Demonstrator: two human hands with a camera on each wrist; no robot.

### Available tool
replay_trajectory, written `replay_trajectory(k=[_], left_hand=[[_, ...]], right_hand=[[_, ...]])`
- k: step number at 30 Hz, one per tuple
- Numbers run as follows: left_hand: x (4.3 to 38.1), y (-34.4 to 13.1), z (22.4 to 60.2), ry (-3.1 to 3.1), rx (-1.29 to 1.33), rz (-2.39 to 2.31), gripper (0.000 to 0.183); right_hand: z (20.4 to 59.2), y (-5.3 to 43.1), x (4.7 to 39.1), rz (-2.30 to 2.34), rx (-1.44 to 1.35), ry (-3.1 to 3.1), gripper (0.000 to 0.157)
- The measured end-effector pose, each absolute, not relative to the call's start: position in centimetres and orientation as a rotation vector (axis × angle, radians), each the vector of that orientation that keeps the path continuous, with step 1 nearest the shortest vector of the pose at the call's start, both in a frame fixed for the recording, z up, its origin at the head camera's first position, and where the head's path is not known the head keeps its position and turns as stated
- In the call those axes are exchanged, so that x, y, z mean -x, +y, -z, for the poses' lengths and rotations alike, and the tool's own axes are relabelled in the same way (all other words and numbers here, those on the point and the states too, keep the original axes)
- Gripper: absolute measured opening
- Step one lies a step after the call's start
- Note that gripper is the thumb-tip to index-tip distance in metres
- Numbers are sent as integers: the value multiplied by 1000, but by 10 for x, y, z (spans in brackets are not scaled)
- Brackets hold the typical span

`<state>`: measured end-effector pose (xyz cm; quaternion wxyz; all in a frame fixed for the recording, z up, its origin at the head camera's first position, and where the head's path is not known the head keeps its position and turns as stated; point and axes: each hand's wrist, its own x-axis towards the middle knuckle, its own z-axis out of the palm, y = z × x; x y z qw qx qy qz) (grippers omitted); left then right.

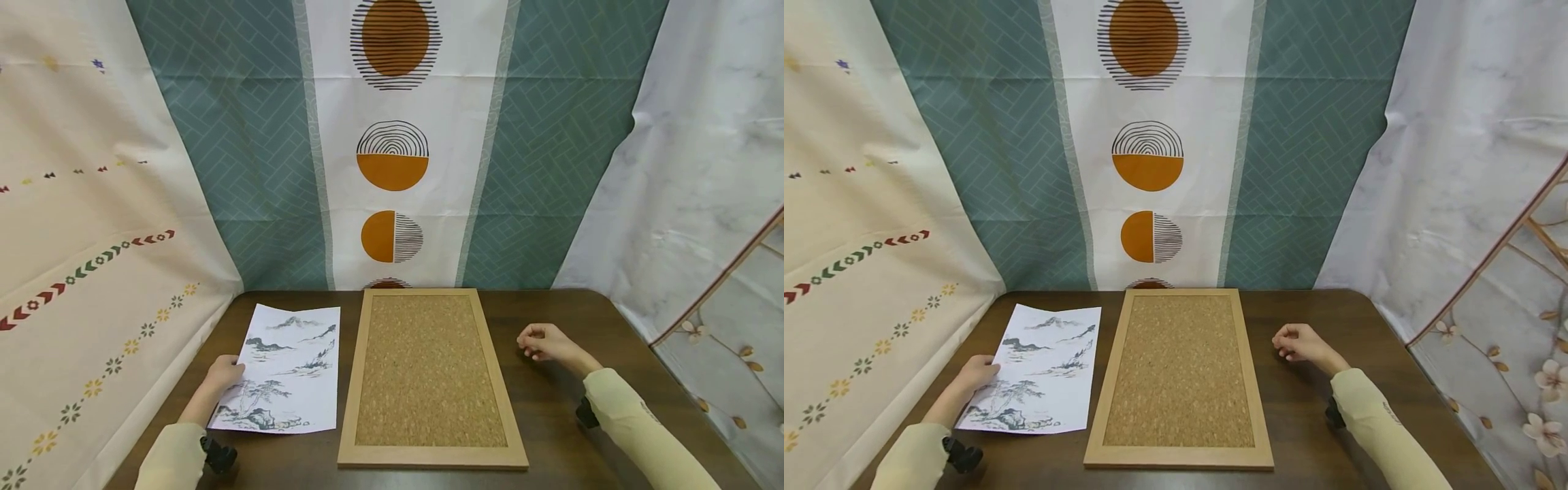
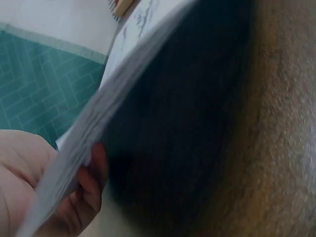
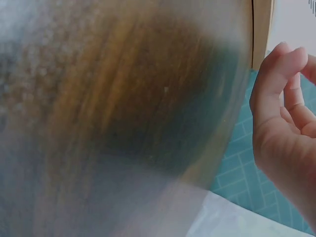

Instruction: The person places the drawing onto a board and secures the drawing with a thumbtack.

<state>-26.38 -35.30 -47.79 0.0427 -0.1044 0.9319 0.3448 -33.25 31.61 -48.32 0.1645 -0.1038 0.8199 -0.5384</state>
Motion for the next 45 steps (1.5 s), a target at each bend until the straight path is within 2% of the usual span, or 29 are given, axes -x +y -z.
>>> replay_trajectory(k=[12,23,38,45], left_hand=[[267,-353,477,2762,417,-1287,47],[274,-332,475,2630,416,-1491,48],[278,-293,471,2472,310,-1696,42],[281,-280,474,2273,245,-1852,48]], right_hand=[[482,314,331,1611,196,2376,49],[479,316,330,1809,152,2316,36],[475,312,331,1811,234,2247,43],[474,307,334,1809,235,2260,44]])
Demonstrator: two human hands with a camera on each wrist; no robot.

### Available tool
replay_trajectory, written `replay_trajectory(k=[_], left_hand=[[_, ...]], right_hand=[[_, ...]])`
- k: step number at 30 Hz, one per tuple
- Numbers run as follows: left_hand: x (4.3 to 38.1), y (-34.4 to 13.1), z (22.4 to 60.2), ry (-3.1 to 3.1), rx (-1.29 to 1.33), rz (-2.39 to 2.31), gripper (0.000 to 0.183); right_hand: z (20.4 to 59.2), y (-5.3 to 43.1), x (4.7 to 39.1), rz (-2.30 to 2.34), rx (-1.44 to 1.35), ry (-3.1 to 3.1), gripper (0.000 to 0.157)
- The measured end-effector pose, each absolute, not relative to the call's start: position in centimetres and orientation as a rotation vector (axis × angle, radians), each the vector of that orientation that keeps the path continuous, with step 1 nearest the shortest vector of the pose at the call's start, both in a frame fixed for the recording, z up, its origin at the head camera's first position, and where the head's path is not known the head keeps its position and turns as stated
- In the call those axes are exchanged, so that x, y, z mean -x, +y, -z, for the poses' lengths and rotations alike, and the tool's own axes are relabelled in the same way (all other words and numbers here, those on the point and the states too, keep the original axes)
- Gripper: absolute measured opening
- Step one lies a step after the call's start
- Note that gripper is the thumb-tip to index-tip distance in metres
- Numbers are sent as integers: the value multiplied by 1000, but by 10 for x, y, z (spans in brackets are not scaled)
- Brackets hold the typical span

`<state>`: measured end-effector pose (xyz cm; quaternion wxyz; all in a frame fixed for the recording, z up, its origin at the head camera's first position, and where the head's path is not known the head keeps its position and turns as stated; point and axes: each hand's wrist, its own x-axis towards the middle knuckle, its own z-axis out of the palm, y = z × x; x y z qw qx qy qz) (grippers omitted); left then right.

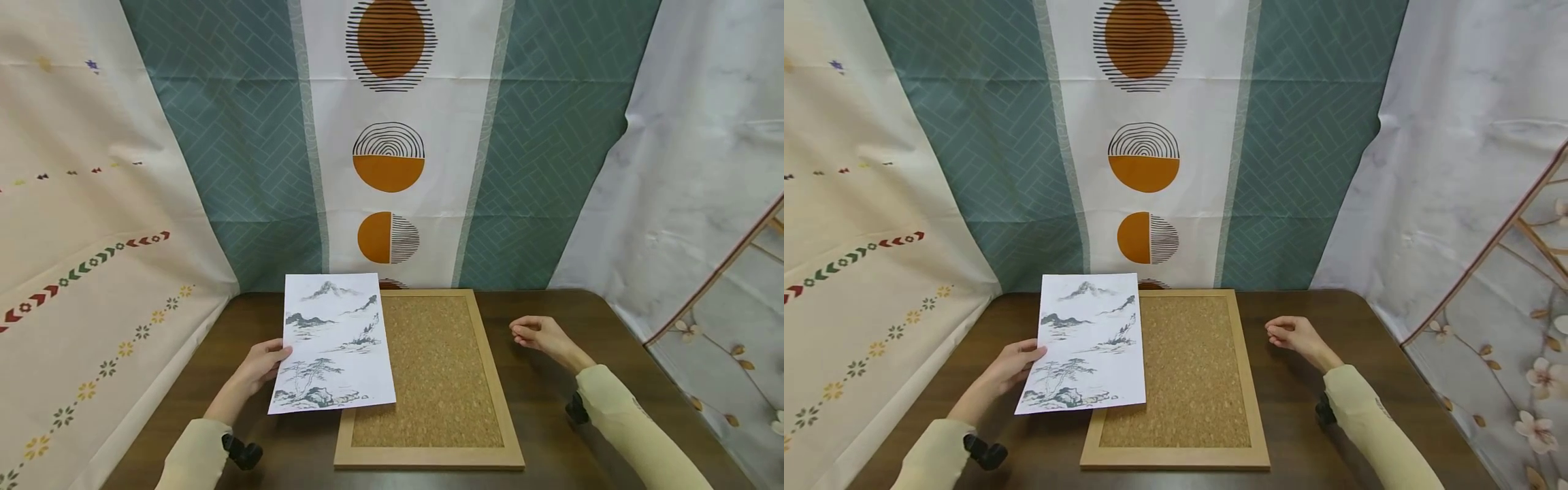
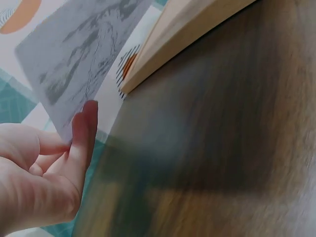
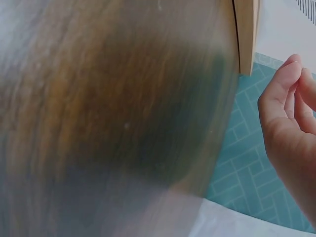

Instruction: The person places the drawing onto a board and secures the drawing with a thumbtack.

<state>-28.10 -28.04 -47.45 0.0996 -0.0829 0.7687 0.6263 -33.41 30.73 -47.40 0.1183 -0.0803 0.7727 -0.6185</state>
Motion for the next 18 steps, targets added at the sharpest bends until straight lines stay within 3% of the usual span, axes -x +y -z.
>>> replay_trajectory(k=[18], left_hand=[[288,-250,489,2022,92,-1955,59]], right_hand=[[476,291,341,1857,259,2198,46]])
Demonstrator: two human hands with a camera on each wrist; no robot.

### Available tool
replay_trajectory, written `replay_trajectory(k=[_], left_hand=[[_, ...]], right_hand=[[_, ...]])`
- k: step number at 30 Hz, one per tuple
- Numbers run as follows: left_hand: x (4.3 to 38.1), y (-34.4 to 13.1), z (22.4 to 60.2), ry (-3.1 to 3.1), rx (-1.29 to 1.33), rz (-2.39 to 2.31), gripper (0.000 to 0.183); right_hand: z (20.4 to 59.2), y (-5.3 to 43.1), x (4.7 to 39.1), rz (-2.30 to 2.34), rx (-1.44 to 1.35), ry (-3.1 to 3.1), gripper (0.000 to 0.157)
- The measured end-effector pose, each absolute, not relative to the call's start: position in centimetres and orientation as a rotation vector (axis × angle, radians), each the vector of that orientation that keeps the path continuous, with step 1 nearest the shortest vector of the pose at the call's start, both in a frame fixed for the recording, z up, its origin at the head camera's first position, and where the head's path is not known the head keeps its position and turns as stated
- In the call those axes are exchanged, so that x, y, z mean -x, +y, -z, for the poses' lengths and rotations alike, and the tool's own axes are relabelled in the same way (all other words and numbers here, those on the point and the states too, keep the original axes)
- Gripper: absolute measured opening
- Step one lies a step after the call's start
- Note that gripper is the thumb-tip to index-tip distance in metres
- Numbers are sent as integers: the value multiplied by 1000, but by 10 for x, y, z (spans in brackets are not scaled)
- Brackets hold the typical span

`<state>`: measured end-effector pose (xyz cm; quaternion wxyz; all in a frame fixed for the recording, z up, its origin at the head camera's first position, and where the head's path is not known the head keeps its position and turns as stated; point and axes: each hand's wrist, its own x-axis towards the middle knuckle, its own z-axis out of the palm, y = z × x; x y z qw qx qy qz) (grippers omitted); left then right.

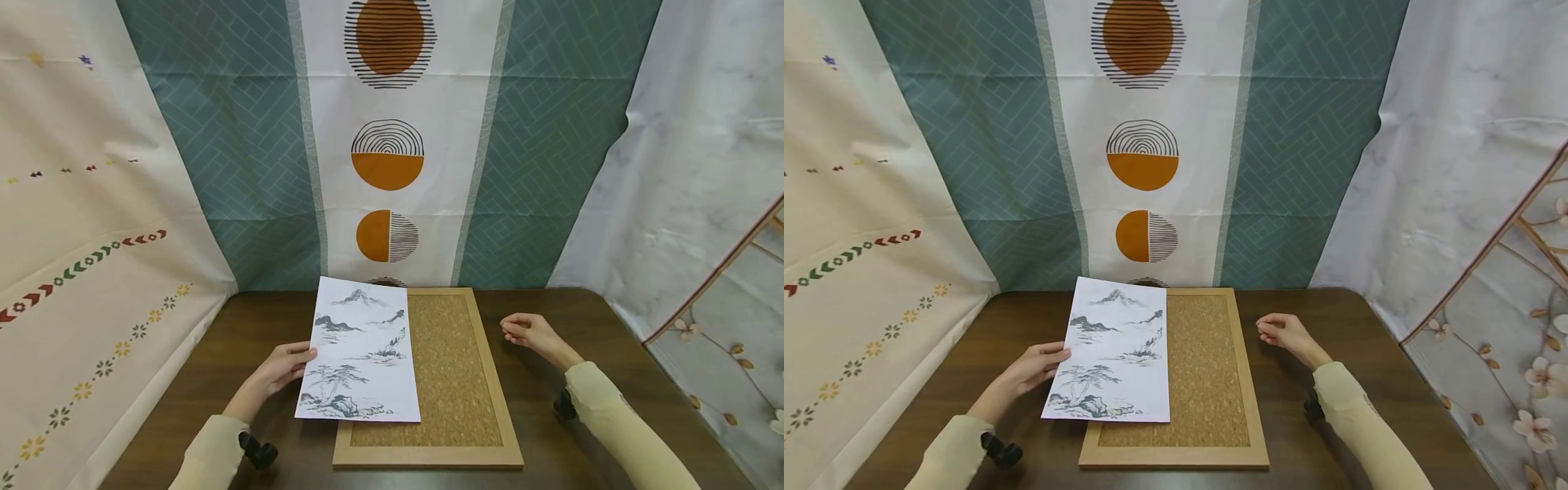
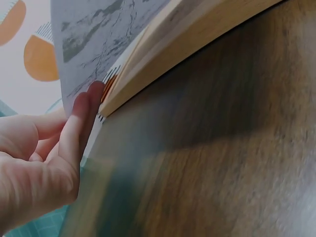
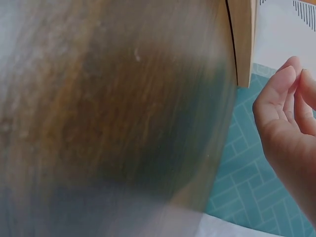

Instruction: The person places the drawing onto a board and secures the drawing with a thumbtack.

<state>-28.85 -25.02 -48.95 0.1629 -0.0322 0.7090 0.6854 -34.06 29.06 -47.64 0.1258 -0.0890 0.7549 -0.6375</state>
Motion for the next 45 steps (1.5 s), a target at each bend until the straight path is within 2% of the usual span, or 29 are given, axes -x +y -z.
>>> replay_trajectory(k=[9,21,34,45], left_hand=[[291,-237,491,1928,-66,-1967,54],[298,-223,493,1874,-228,-1932,52],[299,-203,492,1857,-263,-1903,49],[298,-182,495,1837,-280,-1855,47]], right_hand=[[473,283,345,1874,237,2184,42],[466,271,350,1840,271,2225,44],[462,242,361,1894,266,2171,40],[461,221,374,1874,263,2169,43]])
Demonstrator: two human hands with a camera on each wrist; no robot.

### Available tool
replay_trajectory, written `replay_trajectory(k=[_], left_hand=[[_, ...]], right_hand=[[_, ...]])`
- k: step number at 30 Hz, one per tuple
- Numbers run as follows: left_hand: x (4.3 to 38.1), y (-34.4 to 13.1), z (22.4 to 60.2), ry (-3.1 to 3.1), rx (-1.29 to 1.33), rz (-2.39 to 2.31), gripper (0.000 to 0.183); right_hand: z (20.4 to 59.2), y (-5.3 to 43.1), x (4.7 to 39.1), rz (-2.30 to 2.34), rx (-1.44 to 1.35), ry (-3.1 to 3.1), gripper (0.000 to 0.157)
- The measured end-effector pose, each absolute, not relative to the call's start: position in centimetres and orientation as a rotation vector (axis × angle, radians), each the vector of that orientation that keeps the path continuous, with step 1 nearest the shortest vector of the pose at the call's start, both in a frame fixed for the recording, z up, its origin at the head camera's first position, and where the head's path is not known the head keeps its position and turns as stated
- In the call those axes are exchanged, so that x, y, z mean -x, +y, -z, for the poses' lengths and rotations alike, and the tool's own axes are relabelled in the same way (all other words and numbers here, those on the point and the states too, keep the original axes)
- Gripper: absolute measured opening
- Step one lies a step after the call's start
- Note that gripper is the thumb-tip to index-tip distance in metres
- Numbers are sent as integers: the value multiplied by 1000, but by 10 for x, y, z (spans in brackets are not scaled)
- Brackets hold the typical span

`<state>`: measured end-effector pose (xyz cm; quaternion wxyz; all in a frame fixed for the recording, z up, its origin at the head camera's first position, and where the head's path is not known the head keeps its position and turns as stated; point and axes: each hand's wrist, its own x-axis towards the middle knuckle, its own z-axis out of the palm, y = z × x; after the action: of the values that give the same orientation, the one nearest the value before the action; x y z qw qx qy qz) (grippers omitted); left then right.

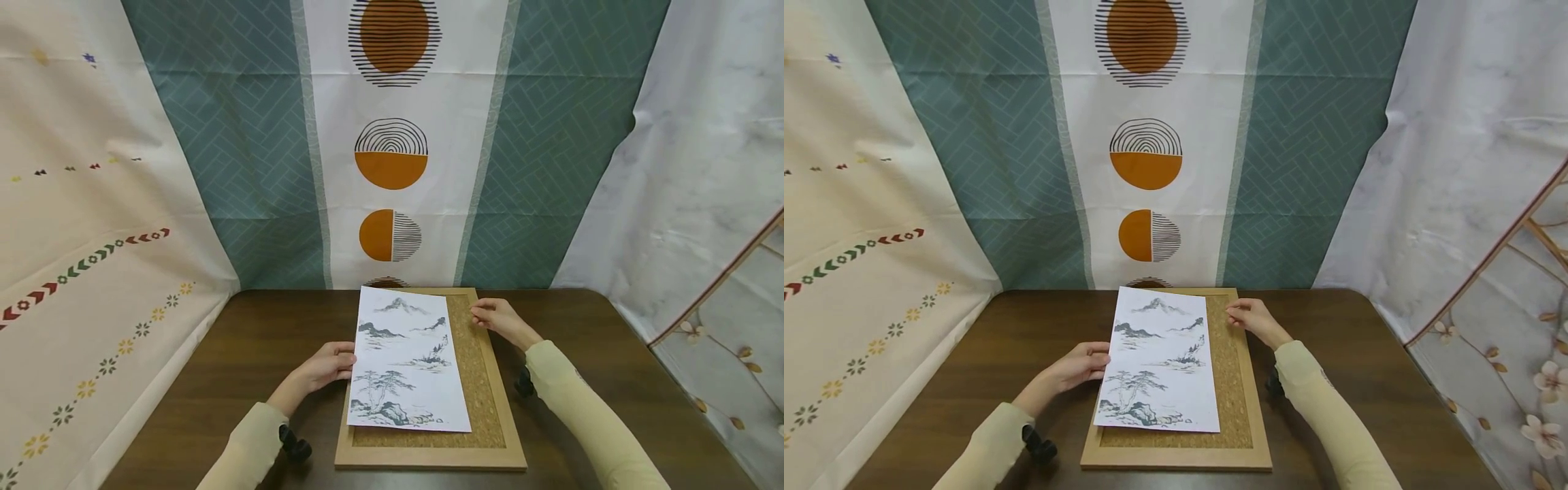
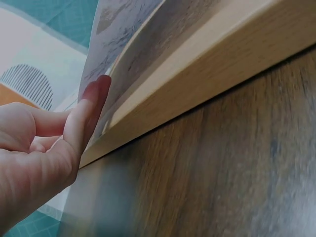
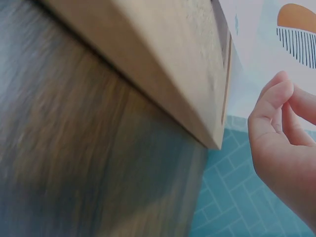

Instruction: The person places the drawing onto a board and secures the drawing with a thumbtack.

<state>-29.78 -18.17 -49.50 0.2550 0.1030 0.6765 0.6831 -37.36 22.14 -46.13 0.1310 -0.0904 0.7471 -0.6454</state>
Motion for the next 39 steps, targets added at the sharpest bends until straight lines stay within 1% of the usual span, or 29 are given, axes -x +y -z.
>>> replay_trajectory(k=[13,21,28,33,39], left_hand=[[297,-166,496,1825,-289,-1815,44],[296,-150,491,1884,-211,-1825,46],[294,-142,490,2030,-146,-1769,46],[294,-137,489,2246,-124,-1691,39],[292,-132,485,2474,-169,-1600,28]], right_hand=[[462,193,384,1850,321,2151,41],[462,166,391,1712,219,2275,40],[462,146,398,1633,190,2331,38],[464,135,405,1598,140,2332,32],[466,129,414,1575,69,2334,26]])
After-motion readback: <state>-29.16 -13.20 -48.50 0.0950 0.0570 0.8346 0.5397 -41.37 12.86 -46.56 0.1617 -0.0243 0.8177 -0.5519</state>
